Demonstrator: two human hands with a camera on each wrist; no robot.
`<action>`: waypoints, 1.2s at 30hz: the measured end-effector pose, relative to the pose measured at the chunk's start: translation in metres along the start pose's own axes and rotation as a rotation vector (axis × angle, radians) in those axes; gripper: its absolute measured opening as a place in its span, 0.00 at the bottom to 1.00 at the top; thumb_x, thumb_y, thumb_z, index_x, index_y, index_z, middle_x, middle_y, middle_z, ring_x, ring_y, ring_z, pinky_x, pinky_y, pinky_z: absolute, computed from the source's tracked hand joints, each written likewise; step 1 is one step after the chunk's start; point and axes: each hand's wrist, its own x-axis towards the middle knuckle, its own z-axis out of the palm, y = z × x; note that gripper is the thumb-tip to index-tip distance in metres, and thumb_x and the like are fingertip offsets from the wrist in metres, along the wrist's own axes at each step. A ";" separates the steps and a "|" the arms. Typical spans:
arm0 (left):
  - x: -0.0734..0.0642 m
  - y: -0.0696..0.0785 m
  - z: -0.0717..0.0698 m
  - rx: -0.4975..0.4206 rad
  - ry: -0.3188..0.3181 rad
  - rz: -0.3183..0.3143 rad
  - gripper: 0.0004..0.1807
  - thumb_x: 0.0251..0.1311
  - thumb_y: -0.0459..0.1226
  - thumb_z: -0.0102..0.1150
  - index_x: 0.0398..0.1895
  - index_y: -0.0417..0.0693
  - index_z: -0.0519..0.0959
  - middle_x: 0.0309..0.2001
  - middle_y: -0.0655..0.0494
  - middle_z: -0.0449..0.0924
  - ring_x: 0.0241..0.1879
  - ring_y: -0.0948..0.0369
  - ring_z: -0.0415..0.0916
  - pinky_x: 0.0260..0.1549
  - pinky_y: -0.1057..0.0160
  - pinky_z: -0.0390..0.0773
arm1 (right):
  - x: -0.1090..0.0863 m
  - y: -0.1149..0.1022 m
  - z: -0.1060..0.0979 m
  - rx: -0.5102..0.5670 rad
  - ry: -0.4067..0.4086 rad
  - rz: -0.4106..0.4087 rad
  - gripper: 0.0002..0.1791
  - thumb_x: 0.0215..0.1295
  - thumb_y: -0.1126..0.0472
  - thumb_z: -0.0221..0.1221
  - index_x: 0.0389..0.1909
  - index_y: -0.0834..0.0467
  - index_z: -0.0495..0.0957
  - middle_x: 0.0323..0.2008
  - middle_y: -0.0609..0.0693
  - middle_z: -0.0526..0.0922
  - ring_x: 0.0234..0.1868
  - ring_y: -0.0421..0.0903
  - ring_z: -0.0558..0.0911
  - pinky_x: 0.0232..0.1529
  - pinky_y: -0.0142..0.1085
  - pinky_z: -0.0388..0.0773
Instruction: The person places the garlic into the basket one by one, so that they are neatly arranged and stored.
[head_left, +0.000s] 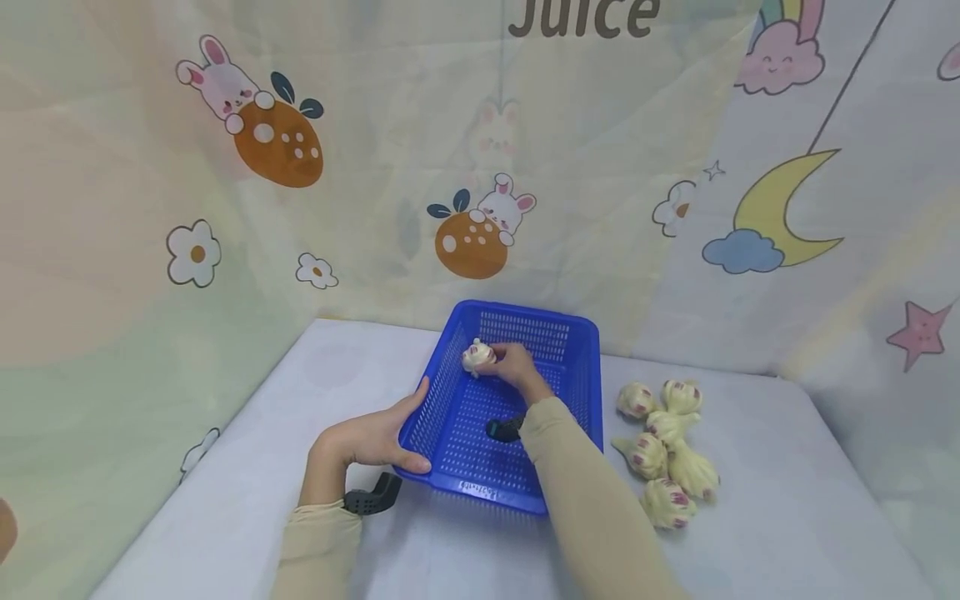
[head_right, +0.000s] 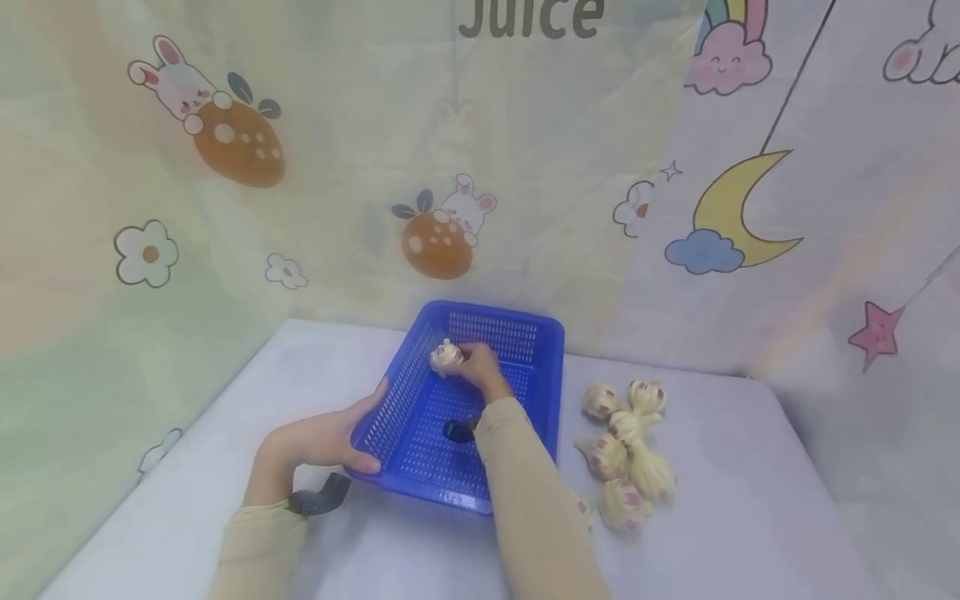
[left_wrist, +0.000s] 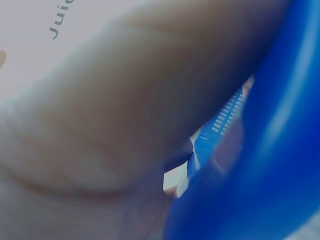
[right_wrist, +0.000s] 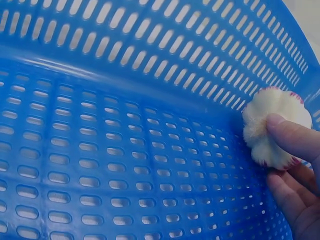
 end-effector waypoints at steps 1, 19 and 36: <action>0.000 0.000 0.000 -0.001 0.002 0.000 0.73 0.39 0.60 0.72 0.75 0.51 0.26 0.77 0.45 0.29 0.75 0.47 0.35 0.70 0.44 0.47 | 0.000 0.000 0.000 -0.006 -0.005 0.005 0.26 0.54 0.58 0.69 0.54 0.61 0.78 0.50 0.58 0.82 0.53 0.55 0.78 0.61 0.51 0.69; 0.008 -0.005 -0.001 0.001 0.003 -0.025 0.71 0.41 0.57 0.72 0.75 0.58 0.25 0.77 0.47 0.27 0.75 0.46 0.33 0.70 0.41 0.45 | -0.015 -0.032 -0.044 -0.202 0.074 -0.013 0.39 0.58 0.50 0.65 0.67 0.63 0.64 0.65 0.59 0.70 0.66 0.56 0.68 0.65 0.48 0.67; 0.008 -0.007 -0.001 0.006 0.002 -0.021 0.70 0.44 0.56 0.71 0.74 0.58 0.24 0.76 0.46 0.26 0.75 0.45 0.33 0.70 0.41 0.45 | -0.063 -0.053 -0.123 -0.307 0.057 -0.192 0.37 0.61 0.48 0.62 0.67 0.61 0.65 0.65 0.58 0.71 0.62 0.58 0.74 0.59 0.48 0.73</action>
